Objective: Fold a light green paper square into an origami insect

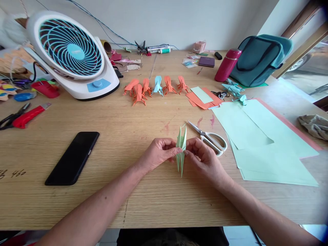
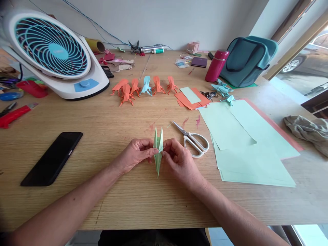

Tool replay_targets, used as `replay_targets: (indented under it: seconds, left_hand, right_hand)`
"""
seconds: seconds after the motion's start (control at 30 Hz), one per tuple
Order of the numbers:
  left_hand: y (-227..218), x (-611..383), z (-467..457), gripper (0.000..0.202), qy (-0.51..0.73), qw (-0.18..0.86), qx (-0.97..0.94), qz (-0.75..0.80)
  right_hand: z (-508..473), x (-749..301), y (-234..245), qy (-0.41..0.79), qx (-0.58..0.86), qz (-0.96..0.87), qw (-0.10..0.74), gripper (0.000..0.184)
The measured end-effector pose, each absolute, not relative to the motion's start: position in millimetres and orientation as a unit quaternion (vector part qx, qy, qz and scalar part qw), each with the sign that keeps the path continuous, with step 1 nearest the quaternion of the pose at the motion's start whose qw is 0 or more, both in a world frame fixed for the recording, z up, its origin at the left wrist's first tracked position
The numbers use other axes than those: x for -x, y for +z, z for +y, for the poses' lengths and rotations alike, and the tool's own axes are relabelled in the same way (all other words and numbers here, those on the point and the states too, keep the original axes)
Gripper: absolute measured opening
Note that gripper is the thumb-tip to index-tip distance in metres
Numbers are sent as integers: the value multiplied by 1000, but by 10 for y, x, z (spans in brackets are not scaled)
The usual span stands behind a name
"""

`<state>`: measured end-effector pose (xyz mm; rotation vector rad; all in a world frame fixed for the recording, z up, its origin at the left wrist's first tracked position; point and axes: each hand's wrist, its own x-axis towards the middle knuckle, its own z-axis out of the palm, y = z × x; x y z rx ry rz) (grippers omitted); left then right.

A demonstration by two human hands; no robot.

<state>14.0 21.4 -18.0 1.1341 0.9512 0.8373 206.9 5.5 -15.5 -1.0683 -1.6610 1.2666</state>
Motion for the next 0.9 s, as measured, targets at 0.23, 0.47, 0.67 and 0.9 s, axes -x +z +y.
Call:
replay_targets:
  seconds: [0.23, 0.47, 0.67, 0.9]
  left_hand:
    - [-179, -188, 178, 39, 385, 580, -562, 446]
    - [-136, -173, 168, 46, 386, 506, -613, 468]
    - [-84, -154, 271, 44, 278, 595, -624, 423]
    - [-59, -278, 435, 44, 274, 617, -613, 410]
  right_hand:
    - [36, -2042, -142, 440, 460, -672, 379, 10]
    - [49, -2046, -139, 453, 444, -673, 381, 13]
    - [124, -2109, -155, 521, 411, -632, 400, 21]
    - [187, -2152, -171, 522, 441, -587, 435, 29]
